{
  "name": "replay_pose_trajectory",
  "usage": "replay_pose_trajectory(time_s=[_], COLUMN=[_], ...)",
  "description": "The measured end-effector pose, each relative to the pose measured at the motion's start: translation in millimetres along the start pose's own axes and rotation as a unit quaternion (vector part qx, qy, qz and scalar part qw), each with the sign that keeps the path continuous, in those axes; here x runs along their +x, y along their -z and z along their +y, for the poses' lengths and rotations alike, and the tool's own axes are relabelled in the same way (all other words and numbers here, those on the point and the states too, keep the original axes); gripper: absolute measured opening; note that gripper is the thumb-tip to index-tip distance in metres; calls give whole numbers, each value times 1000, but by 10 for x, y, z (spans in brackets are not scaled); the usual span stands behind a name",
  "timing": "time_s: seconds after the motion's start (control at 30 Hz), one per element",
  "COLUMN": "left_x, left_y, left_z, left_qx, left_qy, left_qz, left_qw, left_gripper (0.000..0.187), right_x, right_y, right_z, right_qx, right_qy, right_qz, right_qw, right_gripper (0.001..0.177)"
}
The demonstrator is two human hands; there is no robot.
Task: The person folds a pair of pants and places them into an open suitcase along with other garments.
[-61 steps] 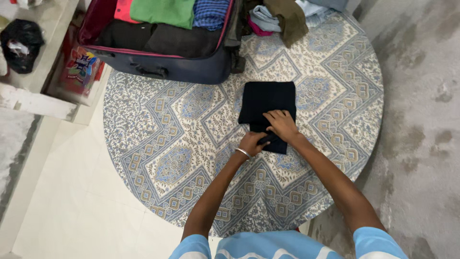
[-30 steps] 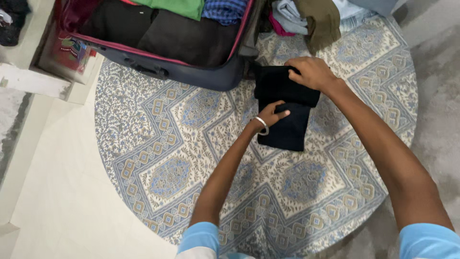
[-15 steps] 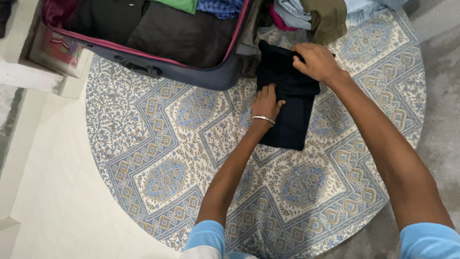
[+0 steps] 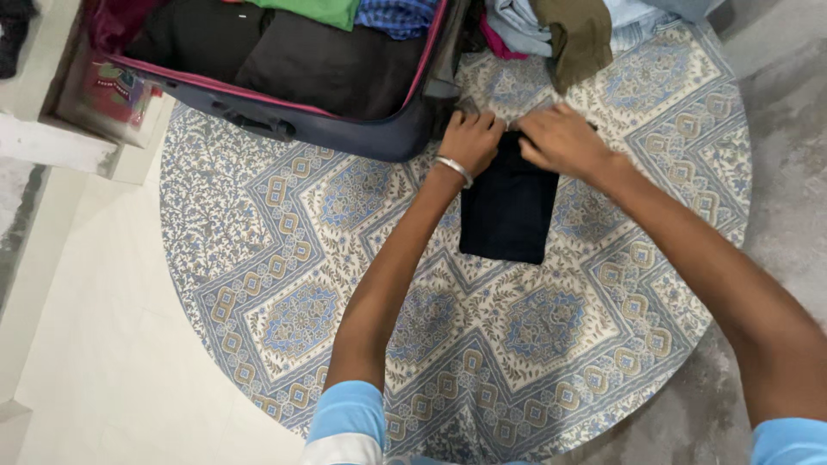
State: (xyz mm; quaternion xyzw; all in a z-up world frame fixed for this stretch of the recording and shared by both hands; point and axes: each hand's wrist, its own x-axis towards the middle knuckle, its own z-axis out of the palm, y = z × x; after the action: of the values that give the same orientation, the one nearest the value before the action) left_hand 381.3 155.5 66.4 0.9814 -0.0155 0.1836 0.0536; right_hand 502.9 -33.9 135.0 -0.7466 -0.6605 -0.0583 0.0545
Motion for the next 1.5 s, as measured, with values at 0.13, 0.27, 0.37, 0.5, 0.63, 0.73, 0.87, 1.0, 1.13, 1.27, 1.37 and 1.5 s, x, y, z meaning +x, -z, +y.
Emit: replay_pose_trajectory(time_s=[0.13, 0.27, 0.37, 0.5, 0.63, 0.73, 0.87, 1.0, 1.13, 1.27, 1.37, 1.5], left_x=[-213, -435, -700, -1216, -1637, -1867, -1904, -1773, -1549, -1091, -966, -824], left_y=[200, 253, 324, 351, 146, 93, 442, 673, 306, -187, -489, -706], left_z=[154, 236, 395, 496, 691, 819, 874, 837, 818, 919, 1059, 834], left_qx=[-13, 9, 1, -9, -18, 6, -10, -44, -89, -263, -362, -321], left_qy=[-23, -48, -46, -57, 11, 30, 13, 55, 161, 263, 290, 258], left_qz=[11, 26, 17, -17, -24, -59, -87, -144, -23, 106, 44, -102], left_qw=[1000, 998, 999, 998, 999, 998, 996, 987, 983, 922, 885, 906], left_gripper=[36, 32, 51, 54, 56, 51, 52, 52, 29, 55, 62, 84], right_x=[-386, -693, -901, -1140, -1269, -1366, -1345, -1204, -1018, -756, -647, -660], right_y=[-23, -23, 86, 38, -259, -378, -271, -78, -241, -592, -917, -1274], right_z=[-293, -549, -810, -1244, -1513, -1647, -1712, -1846, -1824, -1584, -1345, -1176], right_qx=[-109, -139, -168, -147, -144, -134, -129, -63, 8, 37, 64, 93], right_qy=[-20, -69, -36, -63, -85, -97, -90, -154, -246, -251, -276, -315], right_qz=[-45, -59, -9, -27, -29, -62, -88, -118, -35, 148, 148, 70], right_qw=[993, 986, 985, 987, 985, 984, 984, 979, 969, 956, 947, 942], right_gripper=[41, 26, 42, 40, 35, 37, 47, 58, 45, 36, 36, 57])
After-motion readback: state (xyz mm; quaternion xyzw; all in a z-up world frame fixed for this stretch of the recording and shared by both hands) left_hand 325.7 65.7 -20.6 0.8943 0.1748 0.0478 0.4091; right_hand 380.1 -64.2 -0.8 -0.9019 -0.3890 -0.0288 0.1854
